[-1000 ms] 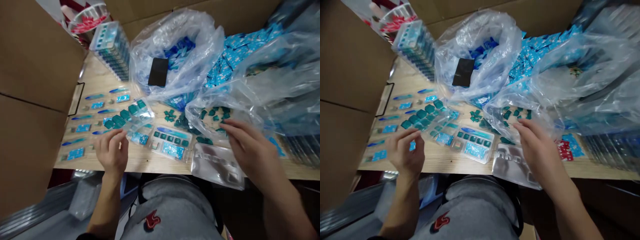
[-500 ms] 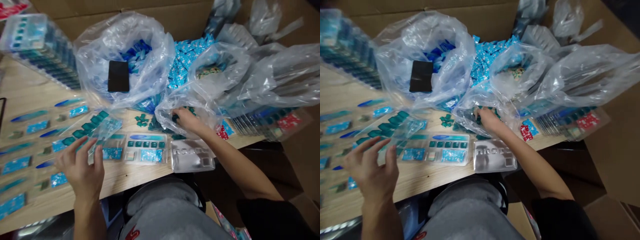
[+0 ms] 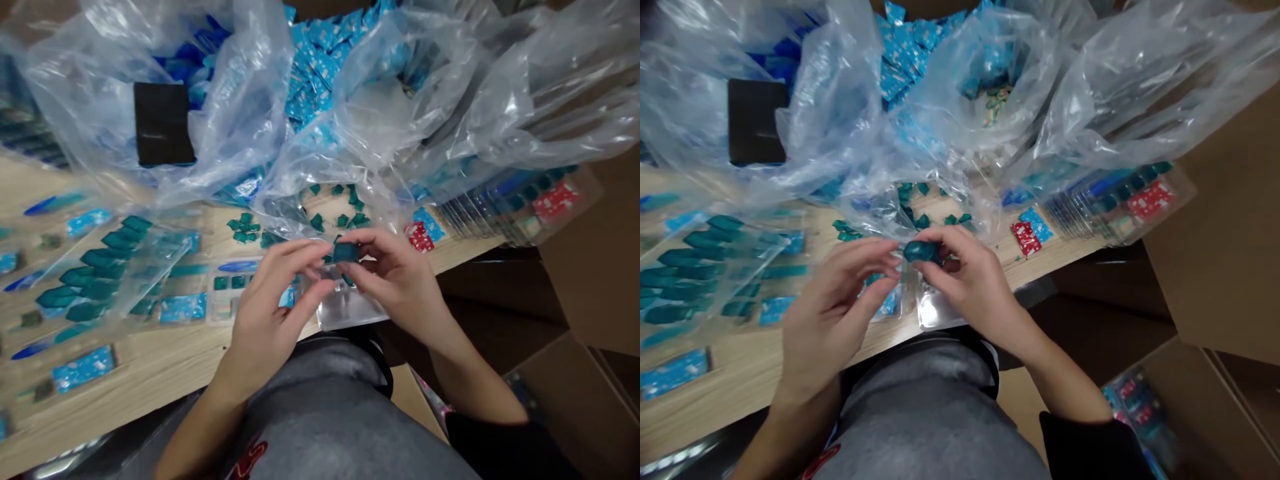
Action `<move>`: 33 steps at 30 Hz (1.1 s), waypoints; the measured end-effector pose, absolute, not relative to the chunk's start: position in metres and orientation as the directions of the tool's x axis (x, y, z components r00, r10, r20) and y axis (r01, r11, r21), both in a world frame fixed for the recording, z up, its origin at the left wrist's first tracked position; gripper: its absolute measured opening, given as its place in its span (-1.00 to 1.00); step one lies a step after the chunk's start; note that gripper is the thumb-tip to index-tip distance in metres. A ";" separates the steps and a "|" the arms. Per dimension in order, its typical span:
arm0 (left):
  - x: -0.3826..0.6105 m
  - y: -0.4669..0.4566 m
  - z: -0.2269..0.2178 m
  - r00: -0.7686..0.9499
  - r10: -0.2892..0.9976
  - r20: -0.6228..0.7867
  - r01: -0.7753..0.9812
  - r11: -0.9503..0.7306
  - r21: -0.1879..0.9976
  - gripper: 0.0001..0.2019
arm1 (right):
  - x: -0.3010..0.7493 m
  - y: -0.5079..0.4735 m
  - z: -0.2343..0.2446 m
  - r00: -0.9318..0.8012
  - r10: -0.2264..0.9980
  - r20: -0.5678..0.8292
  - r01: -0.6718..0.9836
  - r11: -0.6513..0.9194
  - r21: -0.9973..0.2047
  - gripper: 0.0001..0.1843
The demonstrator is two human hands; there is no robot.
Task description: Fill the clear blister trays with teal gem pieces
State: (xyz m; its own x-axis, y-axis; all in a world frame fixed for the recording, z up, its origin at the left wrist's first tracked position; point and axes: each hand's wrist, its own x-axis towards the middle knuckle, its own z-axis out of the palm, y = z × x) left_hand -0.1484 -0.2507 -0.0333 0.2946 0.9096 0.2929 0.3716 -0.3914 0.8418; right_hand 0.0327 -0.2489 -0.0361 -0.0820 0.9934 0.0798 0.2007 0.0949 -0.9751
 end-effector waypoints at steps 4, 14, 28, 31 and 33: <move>-0.136 -0.249 -0.034 0.341 0.909 0.240 0.368 -0.364 0.856 -0.73 | 0.039 -0.268 -0.034 -0.126 0.978 0.168 0.352 0.203 -0.914 -0.75; -0.149 -0.255 -0.043 0.511 0.842 0.171 0.285 -0.354 0.891 -0.82 | 0.054 -0.283 -0.049 -0.228 0.972 -0.052 0.058 -0.040 -0.998 -0.79; -0.155 -0.261 -0.094 0.578 0.769 0.274 0.756 -0.631 0.175 -0.83 | 0.081 -0.307 -0.097 0.017 0.968 -0.249 0.178 -0.248 -0.952 -0.81; -0.150 -0.259 -0.096 0.569 0.764 0.303 0.769 -0.625 0.132 -0.82 | 0.079 -0.307 -0.099 0.022 0.973 -0.230 0.176 -0.230 -0.957 -0.80; -0.151 -0.261 -0.094 0.594 0.755 0.277 0.759 -0.640 0.120 -0.80 | 0.080 -0.307 -0.100 0.020 0.974 -0.224 0.174 -0.224 -0.959 -0.80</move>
